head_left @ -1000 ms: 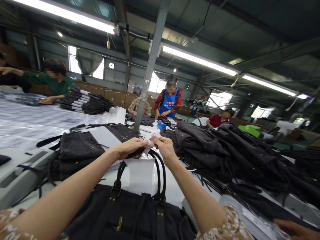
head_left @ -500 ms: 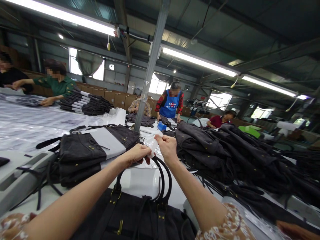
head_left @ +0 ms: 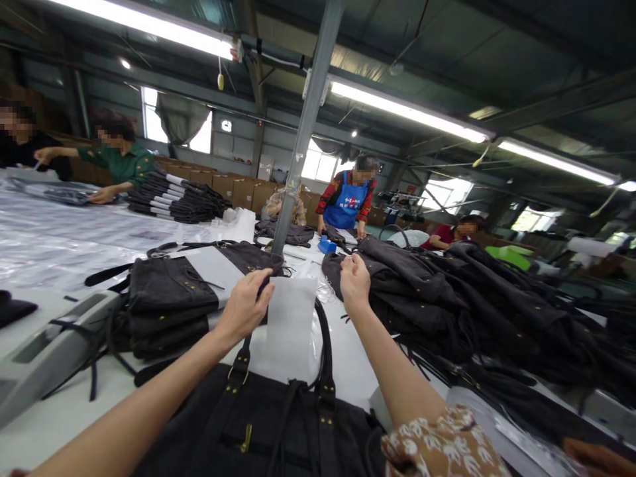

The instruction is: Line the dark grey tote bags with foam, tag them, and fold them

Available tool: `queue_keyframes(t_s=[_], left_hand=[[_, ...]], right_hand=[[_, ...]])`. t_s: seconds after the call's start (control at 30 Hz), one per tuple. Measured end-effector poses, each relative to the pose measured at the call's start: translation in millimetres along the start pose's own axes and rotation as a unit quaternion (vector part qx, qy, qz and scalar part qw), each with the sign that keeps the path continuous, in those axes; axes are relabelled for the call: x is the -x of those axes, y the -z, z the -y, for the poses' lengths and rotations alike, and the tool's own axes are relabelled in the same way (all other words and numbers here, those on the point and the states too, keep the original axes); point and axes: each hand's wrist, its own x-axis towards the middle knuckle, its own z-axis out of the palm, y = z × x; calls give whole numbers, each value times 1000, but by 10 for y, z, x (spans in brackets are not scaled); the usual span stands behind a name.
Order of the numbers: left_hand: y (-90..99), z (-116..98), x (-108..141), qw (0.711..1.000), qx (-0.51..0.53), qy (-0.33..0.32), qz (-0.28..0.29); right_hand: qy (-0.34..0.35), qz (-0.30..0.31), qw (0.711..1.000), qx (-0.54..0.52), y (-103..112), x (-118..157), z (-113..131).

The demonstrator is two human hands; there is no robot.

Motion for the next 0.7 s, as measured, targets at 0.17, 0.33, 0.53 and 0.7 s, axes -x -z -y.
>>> queue_keyframes(t_s=[0.17, 0.33, 0.53, 0.7], left_hand=[[-259, 130, 867, 983, -82, -8, 163], [-568, 164, 1042, 950, -139, -28, 277], [-904, 433, 1084, 934, -188, 1, 304], [-1010, 654, 1008, 990, -54, 58, 115]], right_hand=[[-25, 31, 996, 74, -71, 424, -248], [-72, 149, 969, 184, -261, 750, -634], [-109, 209, 946, 221, -362, 981, -1026], [-96, 228, 947, 203, -501, 882, -1048]])
